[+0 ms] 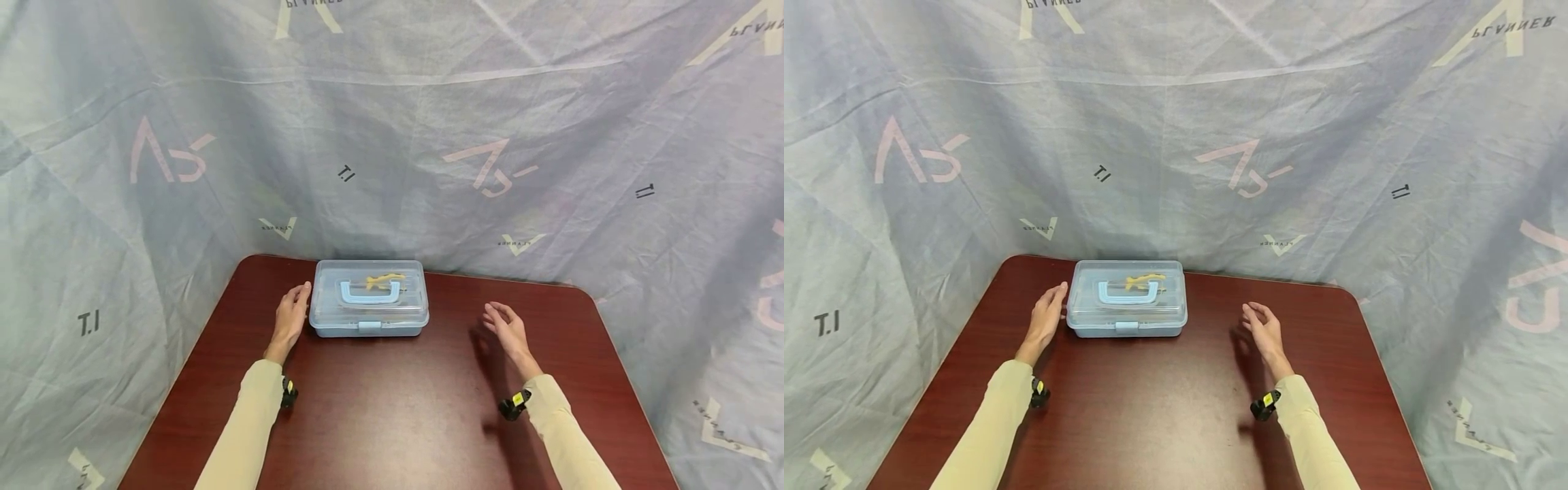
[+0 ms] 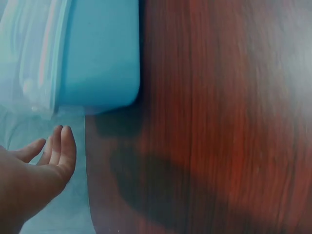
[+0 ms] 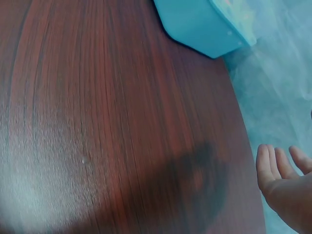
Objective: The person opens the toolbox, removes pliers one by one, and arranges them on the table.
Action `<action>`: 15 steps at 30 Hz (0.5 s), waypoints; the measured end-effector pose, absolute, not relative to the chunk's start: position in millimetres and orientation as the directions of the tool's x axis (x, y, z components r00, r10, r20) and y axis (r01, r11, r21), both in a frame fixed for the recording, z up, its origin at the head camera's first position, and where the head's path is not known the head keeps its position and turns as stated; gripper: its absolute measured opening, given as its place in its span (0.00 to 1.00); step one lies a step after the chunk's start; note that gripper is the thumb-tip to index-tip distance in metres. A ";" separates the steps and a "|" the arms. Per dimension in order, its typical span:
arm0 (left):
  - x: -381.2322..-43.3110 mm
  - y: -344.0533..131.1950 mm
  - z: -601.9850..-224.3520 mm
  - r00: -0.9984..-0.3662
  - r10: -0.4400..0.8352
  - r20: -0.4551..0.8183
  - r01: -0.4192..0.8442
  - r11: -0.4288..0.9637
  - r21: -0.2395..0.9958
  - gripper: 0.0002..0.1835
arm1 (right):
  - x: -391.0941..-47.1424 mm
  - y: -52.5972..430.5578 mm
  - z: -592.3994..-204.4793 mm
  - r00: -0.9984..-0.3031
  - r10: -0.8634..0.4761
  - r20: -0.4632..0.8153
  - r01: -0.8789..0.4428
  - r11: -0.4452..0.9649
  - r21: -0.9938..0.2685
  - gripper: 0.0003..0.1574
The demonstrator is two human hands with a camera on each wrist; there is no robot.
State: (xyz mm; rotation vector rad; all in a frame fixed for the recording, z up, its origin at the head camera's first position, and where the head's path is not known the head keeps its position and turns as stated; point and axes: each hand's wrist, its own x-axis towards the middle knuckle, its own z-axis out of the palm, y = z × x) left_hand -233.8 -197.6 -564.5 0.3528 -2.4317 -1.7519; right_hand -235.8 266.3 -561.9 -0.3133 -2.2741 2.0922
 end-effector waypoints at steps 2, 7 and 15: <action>-235.0 -194.5 -563.5 -0.966 -0.257 -0.039 -0.119 0.303 0.945 0.41 | -236.4 263.1 -561.5 -0.981 0.156 -0.115 0.128 0.075 -0.989 0.31; -236.8 -191.9 -563.3 -0.967 -0.253 -0.042 -0.120 0.301 0.946 0.43 | -237.1 256.2 -559.3 -0.985 0.116 -0.125 0.133 0.066 -0.989 0.34; -237.0 -191.4 -566.5 -0.977 -0.154 -0.145 -0.175 0.205 0.963 0.42 | -236.8 247.9 -555.0 -0.988 0.025 -0.153 0.155 0.064 -0.986 0.34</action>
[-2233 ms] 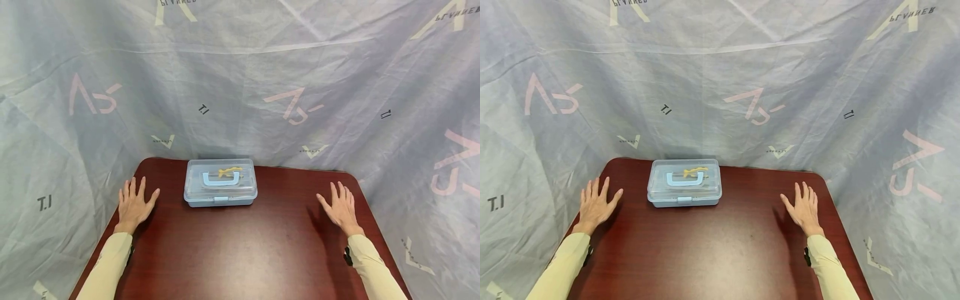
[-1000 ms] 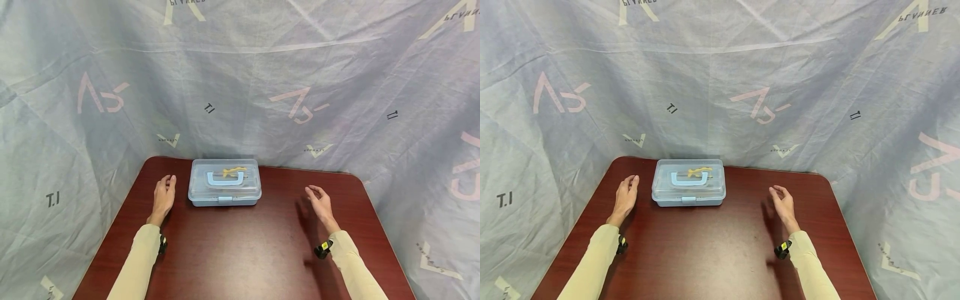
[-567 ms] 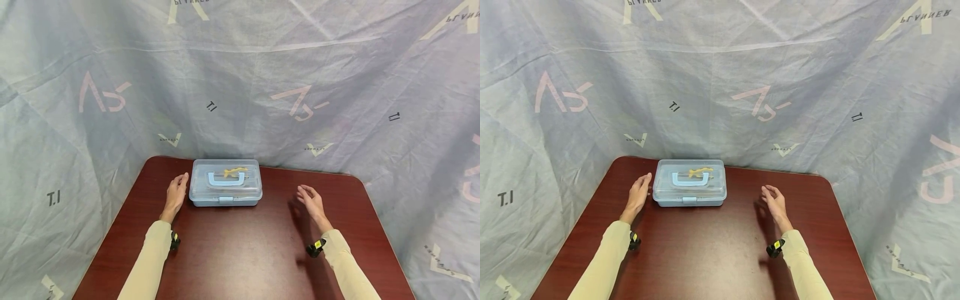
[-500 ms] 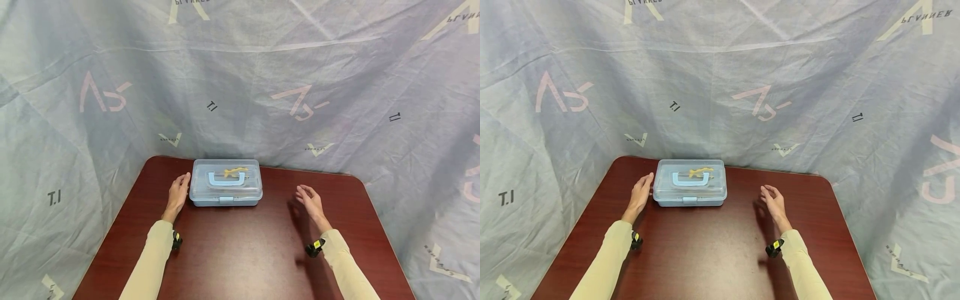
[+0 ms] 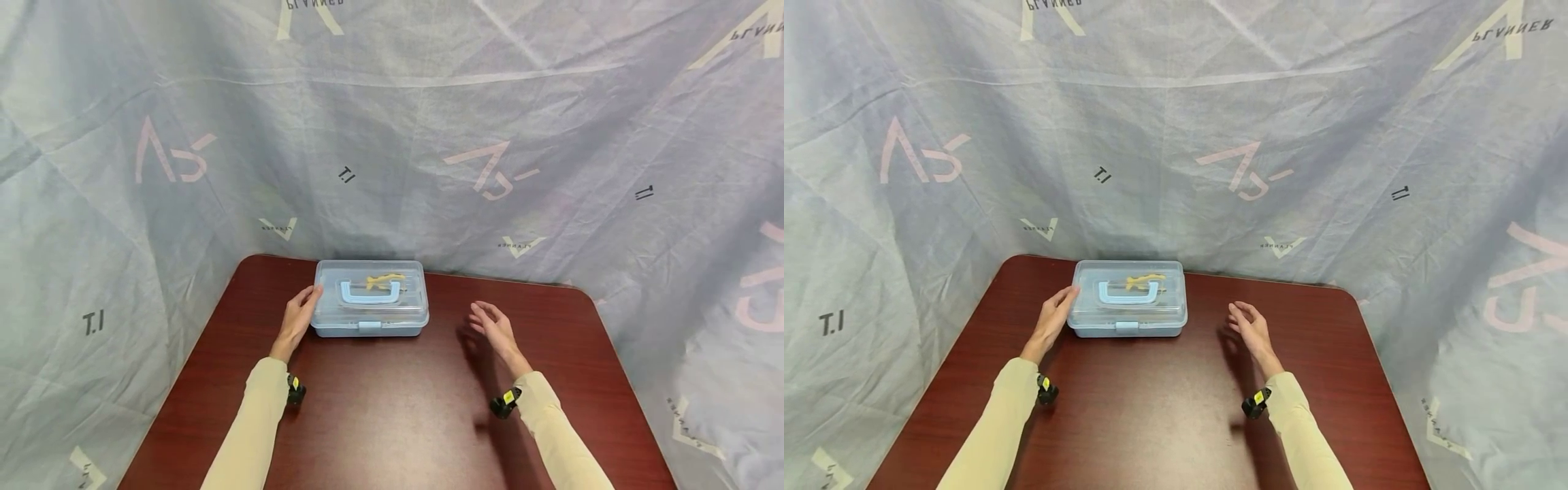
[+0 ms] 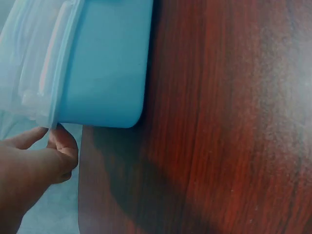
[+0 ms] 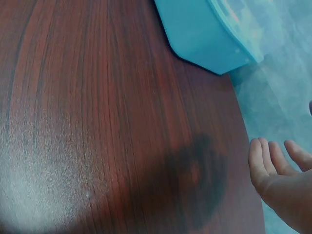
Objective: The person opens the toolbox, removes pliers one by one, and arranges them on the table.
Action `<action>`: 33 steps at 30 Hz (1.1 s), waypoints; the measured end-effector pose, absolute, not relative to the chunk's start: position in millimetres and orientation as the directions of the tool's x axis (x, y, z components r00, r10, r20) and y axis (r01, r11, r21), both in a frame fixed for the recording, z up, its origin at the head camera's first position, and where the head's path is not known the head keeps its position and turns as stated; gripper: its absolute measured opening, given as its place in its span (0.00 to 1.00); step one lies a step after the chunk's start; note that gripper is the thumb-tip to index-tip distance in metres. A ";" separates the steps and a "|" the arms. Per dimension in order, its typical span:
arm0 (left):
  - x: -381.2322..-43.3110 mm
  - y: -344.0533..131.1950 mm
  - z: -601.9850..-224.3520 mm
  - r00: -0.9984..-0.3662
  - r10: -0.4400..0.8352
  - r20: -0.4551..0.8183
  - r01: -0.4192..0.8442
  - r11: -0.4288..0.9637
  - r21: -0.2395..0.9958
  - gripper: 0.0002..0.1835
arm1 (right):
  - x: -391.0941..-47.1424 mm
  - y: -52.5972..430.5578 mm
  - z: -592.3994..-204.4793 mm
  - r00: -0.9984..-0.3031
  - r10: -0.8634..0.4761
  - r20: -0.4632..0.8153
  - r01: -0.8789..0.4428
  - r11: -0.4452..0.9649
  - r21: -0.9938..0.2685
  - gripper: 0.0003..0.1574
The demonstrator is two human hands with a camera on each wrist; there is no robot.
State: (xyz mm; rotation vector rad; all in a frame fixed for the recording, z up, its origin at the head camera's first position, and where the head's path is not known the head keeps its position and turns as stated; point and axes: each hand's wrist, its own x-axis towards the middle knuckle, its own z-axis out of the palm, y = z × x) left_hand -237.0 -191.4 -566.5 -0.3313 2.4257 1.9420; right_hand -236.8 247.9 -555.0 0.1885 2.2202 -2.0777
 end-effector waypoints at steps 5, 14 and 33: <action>-236.1 -191.9 -567.4 -0.983 -0.096 -0.157 -0.172 0.176 0.969 0.42 | -237.8 240.6 -556.7 -0.983 -0.026 -0.184 0.182 0.050 -0.982 0.36; -232.2 -181.9 -569.1 -0.987 -0.060 -0.149 -0.157 0.157 0.975 0.42 | -240.7 221.0 -549.3 -0.970 -0.101 -0.221 0.223 -0.005 -0.975 0.39; -230.1 -151.7 -576.4 -0.991 -0.027 -0.131 -0.134 0.130 0.982 0.39 | -239.3 211.5 -555.2 -0.968 -0.120 -0.219 0.207 0.104 -0.973 0.41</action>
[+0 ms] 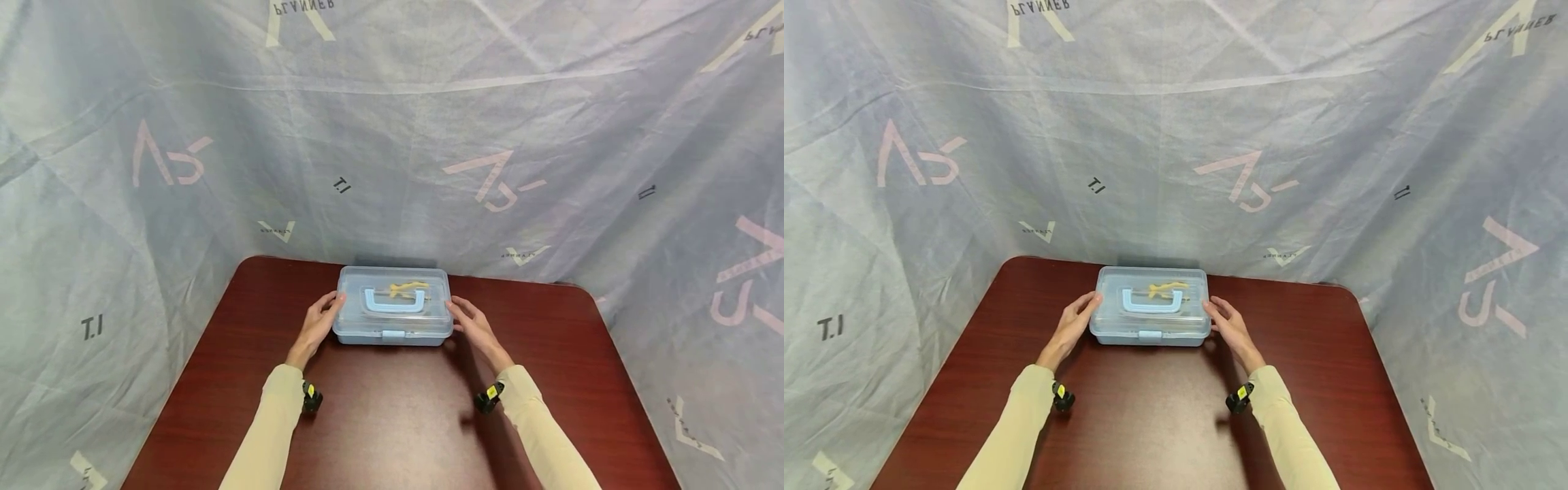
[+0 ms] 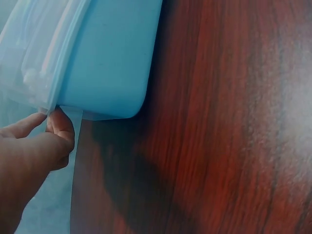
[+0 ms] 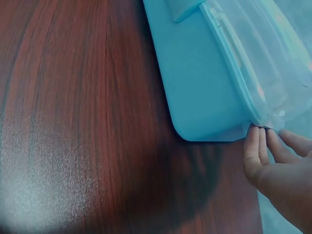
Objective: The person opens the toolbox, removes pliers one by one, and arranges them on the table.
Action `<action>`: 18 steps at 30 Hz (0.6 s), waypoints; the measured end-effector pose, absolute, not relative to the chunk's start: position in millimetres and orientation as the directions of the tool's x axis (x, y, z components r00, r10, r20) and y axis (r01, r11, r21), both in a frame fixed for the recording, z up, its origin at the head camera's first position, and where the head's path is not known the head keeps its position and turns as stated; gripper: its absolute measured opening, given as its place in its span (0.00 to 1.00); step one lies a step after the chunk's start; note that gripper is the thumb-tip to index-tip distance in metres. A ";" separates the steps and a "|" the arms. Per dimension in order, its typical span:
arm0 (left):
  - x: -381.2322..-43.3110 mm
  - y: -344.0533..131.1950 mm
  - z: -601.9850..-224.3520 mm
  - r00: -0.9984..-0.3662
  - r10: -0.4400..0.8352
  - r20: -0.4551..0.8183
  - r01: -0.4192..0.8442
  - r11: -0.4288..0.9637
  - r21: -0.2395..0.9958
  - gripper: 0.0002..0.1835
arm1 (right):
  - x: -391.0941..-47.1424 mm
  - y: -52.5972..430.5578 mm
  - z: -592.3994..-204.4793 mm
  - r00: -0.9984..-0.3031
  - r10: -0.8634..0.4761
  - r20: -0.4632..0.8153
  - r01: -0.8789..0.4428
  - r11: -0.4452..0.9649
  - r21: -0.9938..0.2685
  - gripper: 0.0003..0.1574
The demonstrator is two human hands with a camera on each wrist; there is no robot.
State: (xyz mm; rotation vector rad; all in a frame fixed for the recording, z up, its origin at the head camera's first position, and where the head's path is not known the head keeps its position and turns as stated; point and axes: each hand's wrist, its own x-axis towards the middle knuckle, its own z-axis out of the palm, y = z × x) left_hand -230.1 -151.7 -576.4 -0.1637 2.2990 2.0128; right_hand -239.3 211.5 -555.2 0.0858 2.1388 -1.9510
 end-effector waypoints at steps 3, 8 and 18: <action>-227.0 -148.2 -576.9 -0.992 -0.025 -0.127 -0.129 0.140 0.982 0.40 | -236.5 214.6 -556.0 -0.971 -0.115 -0.208 0.192 0.135 -0.972 0.41; -219.9 -146.7 -572.7 -0.988 -0.002 -0.155 -0.154 0.140 0.978 0.41 | -228.4 215.5 -560.5 -0.979 -0.079 -0.187 0.172 0.171 -0.970 0.42; -189.4 -136.1 -545.5 -0.985 0.025 -0.171 -0.165 0.149 0.975 0.35 | -207.0 222.9 -564.3 -0.984 -0.041 -0.171 0.158 0.221 -0.963 0.40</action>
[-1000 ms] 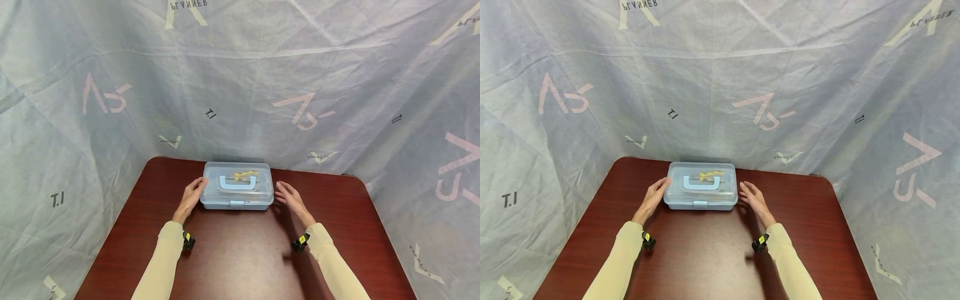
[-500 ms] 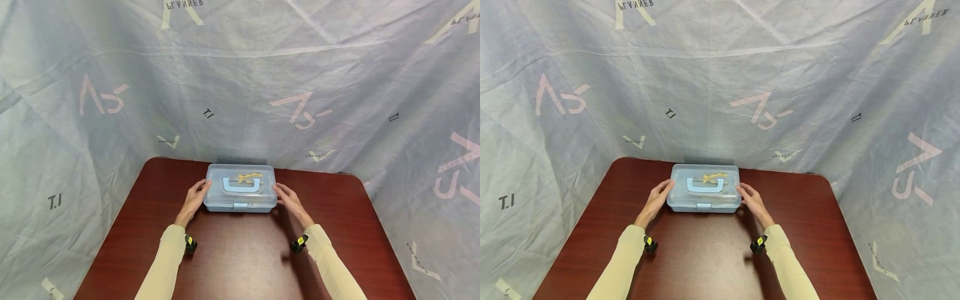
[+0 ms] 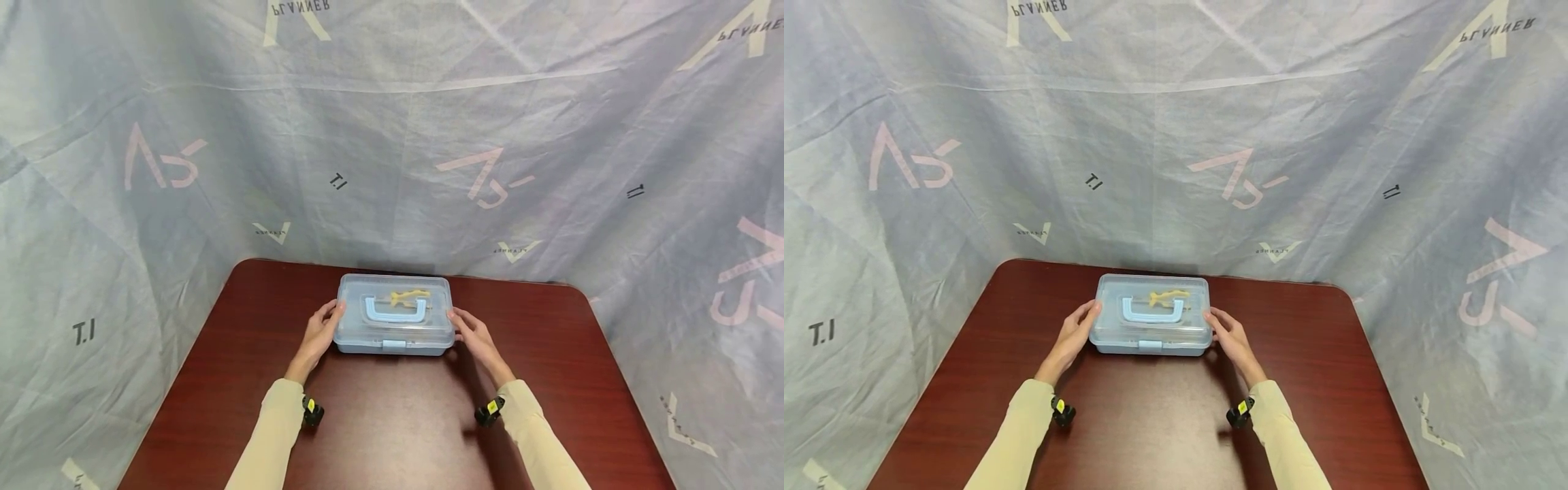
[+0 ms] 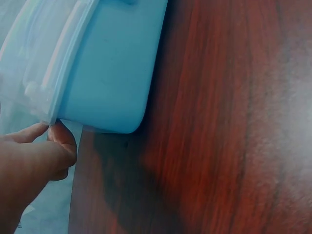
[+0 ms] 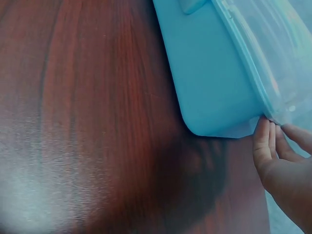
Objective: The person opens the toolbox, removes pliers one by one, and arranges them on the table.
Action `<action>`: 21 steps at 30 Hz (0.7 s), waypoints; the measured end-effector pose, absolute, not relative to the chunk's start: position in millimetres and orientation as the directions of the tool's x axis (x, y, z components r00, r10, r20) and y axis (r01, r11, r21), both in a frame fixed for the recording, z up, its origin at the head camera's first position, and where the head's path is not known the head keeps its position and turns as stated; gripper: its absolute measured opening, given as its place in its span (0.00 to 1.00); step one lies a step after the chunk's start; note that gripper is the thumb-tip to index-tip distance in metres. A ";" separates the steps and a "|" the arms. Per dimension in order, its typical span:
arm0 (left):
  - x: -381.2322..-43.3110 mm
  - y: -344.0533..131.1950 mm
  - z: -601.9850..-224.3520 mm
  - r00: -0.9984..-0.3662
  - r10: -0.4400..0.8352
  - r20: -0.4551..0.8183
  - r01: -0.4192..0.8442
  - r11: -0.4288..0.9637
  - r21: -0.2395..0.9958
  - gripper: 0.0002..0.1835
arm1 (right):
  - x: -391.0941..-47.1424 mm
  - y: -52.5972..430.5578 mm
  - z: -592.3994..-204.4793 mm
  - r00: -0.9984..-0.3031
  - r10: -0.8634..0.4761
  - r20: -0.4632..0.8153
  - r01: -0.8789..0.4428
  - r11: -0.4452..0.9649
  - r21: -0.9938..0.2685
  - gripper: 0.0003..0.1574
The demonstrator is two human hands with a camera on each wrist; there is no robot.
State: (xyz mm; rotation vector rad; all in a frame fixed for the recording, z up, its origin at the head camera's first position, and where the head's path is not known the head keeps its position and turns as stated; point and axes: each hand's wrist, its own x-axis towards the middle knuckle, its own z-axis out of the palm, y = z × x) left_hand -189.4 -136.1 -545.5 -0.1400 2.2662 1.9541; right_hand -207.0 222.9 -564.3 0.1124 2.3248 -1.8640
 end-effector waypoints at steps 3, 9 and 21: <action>-188.9 -136.1 -553.2 -0.986 0.032 -0.163 -0.158 0.138 0.978 0.36 | -200.1 224.4 -566.0 -0.985 -0.016 -0.170 0.163 0.215 -0.963 0.39; -188.3 -137.0 -575.0 -0.991 0.005 -0.132 -0.129 0.158 0.979 0.40 | -190.3 224.5 -568.1 -0.987 -0.006 -0.161 0.157 0.210 -0.965 0.39; -168.9 -128.8 -567.8 -0.988 0.003 -0.155 -0.152 0.170 0.974 0.37 | -167.7 231.6 -567.1 -0.983 0.021 -0.181 0.182 0.213 -0.960 0.37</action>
